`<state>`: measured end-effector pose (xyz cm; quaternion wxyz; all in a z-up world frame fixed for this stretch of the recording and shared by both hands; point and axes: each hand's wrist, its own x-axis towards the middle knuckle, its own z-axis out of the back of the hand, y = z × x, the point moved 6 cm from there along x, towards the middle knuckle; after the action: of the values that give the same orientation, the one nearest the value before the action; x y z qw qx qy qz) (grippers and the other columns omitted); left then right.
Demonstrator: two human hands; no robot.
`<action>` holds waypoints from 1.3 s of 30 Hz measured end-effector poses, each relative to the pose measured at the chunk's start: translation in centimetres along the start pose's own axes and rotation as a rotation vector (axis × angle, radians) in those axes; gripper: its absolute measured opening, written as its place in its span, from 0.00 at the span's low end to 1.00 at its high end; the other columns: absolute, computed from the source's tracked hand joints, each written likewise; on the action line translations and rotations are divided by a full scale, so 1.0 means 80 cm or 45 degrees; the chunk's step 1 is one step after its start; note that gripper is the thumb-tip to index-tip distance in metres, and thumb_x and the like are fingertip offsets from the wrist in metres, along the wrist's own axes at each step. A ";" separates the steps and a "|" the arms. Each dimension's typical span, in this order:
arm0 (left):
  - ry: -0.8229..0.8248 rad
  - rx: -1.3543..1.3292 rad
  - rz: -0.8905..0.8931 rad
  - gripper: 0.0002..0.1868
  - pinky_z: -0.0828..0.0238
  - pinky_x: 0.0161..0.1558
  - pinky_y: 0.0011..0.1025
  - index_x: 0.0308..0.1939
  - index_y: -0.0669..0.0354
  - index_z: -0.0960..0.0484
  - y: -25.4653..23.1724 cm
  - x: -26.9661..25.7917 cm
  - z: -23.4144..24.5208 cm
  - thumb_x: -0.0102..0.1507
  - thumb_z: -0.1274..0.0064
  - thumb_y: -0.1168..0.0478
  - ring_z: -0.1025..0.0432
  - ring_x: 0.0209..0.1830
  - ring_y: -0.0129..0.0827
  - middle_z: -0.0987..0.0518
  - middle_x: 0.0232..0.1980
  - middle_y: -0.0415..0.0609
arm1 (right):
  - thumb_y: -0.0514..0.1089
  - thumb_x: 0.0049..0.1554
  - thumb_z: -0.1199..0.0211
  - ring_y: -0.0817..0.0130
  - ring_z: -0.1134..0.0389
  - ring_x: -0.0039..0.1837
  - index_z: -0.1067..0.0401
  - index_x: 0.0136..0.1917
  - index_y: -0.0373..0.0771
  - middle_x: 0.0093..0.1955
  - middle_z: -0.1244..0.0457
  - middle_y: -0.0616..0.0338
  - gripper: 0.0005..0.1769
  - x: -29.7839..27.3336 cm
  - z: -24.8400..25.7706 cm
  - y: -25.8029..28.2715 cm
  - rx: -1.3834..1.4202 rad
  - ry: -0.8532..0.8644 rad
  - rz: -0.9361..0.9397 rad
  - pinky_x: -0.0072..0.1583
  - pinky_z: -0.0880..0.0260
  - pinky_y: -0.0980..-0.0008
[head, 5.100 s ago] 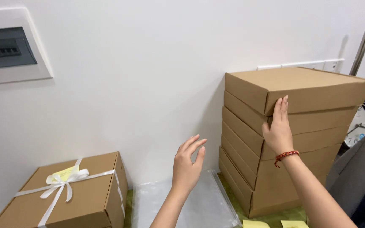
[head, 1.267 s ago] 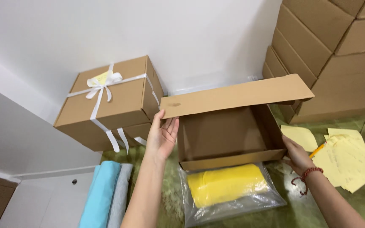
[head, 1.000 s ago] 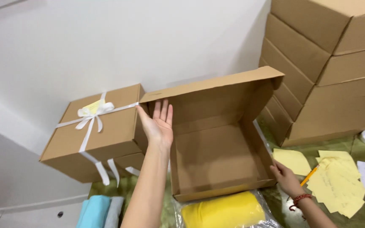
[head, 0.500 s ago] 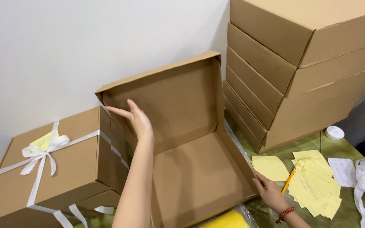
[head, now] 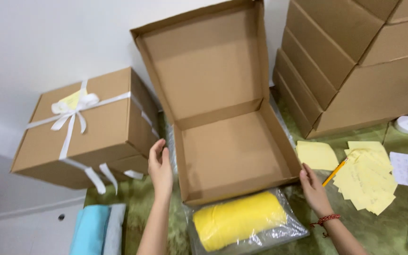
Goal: Packing a fabric roll into a plastic bag and cardboard box, then tying it with a ribbon
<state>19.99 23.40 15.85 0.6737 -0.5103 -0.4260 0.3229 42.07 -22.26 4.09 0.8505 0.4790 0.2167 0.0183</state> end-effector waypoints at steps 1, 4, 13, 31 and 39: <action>-0.079 0.056 0.090 0.16 0.35 0.71 0.29 0.63 0.54 0.20 0.042 -0.035 0.037 0.72 0.51 0.60 0.26 0.67 0.31 0.18 0.65 0.45 | 0.67 0.64 0.56 0.57 0.44 0.81 0.46 0.85 0.46 0.84 0.46 0.52 0.42 0.006 0.005 -0.024 0.015 -0.079 0.069 0.78 0.46 0.52; -0.267 0.109 0.469 0.20 0.39 0.73 0.32 0.66 0.53 0.22 0.161 -0.153 0.147 0.71 0.49 0.53 0.29 0.71 0.34 0.20 0.69 0.47 | 0.67 0.66 0.58 0.51 0.36 0.71 0.50 0.85 0.37 0.79 0.43 0.42 0.45 -0.021 -0.009 -0.039 0.045 -0.082 0.073 0.72 0.40 0.50; 0.052 -0.171 1.303 0.36 0.21 0.60 0.46 0.74 0.51 0.29 0.095 -0.328 0.130 0.66 0.51 0.39 0.26 0.71 0.42 0.25 0.76 0.50 | 0.73 0.59 0.42 0.57 0.28 0.61 0.19 0.66 0.36 0.63 0.27 0.50 0.42 -0.099 -0.025 0.025 -0.250 0.261 -0.197 0.57 0.33 0.58; 0.380 0.046 0.986 0.75 0.34 0.71 0.56 0.85 0.66 0.54 0.141 -0.340 0.094 0.52 0.18 0.37 0.36 0.77 0.65 0.41 0.78 0.80 | 0.66 0.48 0.20 0.47 0.28 0.59 0.20 0.65 0.24 0.58 0.28 0.35 0.47 -0.078 -0.042 -0.077 -0.278 0.440 -0.073 0.51 0.30 0.57; 0.641 -0.030 1.147 0.51 0.31 0.38 0.19 0.72 0.67 0.30 0.112 -0.386 0.123 0.54 0.19 0.48 0.24 0.42 0.31 0.25 0.50 0.47 | 0.44 0.49 0.14 0.62 0.37 0.40 0.22 0.49 0.18 0.39 0.44 0.54 0.27 -0.120 -0.041 -0.102 -0.042 0.763 -0.251 0.40 0.36 0.71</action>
<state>-2.18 3.02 0.79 0.5435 -0.7127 0.0078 0.4433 30.69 -26.29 -0.73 0.7542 0.4150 0.5026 0.0797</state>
